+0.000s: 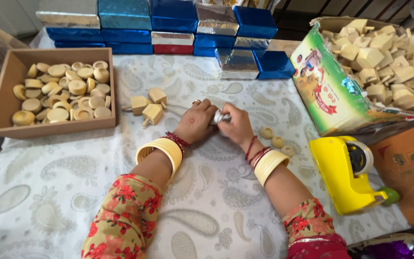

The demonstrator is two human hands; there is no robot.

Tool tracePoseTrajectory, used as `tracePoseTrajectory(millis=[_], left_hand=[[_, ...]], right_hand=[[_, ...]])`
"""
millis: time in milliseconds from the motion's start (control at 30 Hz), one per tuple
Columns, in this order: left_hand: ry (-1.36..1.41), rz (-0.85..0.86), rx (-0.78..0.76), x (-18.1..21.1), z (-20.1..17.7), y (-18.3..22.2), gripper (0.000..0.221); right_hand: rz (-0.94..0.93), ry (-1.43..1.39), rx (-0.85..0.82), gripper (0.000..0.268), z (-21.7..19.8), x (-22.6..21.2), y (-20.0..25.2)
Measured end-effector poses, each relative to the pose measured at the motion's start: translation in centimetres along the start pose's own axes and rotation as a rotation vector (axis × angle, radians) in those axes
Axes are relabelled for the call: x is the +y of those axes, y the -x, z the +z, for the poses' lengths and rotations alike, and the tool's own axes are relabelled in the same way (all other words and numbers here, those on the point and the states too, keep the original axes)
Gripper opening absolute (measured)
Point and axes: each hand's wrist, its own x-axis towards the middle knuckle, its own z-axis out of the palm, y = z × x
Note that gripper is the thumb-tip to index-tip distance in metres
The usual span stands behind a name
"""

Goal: The recorder is wrapping small wooden pieces in silver foil and using tape to secure the packaging.

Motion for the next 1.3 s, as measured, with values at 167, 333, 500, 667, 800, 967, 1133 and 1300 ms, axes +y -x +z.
tracePoseTrajectory(millis=[167,333,500,667,800,967,1133,1300], left_hand=[[-0.026,-0.032,0.01,1.0,0.0,0.4,0.042],[0.017,-0.057,0.012,1.2,-0.9,0.9,0.05],[0.116,0.044,-0.084,1.0,-0.9,1.1,0.063],[0.102,0.048,-0.132,0.4,0.0,1.1,0.052],[0.119,-0.021,-0.113,0.3,0.8,0.6,0.041],[0.08,-0.059,-0.092,0.4,0.4,0.2,0.043],[0.058,0.004,-0.038,0.2,0.3,0.2,0.046],[0.192,0.058,-0.007,0.4,-0.1,0.7,0.057]], right_hand=[[0.595,-0.74,-0.055,0.005,0.6,7.3,-1.2],[0.252,-0.463,-0.075,0.007,-0.3,4.1,-0.5],[-0.808,0.531,-0.248,0.015,-2.3,-5.4,0.1],[-0.708,0.528,-0.233,0.02,-2.0,-4.5,0.3],[-0.36,0.268,-0.068,0.018,-0.9,-3.4,0.4],[0.276,-0.314,-0.007,0.011,1.7,3.1,0.4],[0.685,-0.801,-0.043,0.006,1.7,4.0,-0.7],[-0.499,0.385,0.05,0.012,-1.2,-3.5,0.4]])
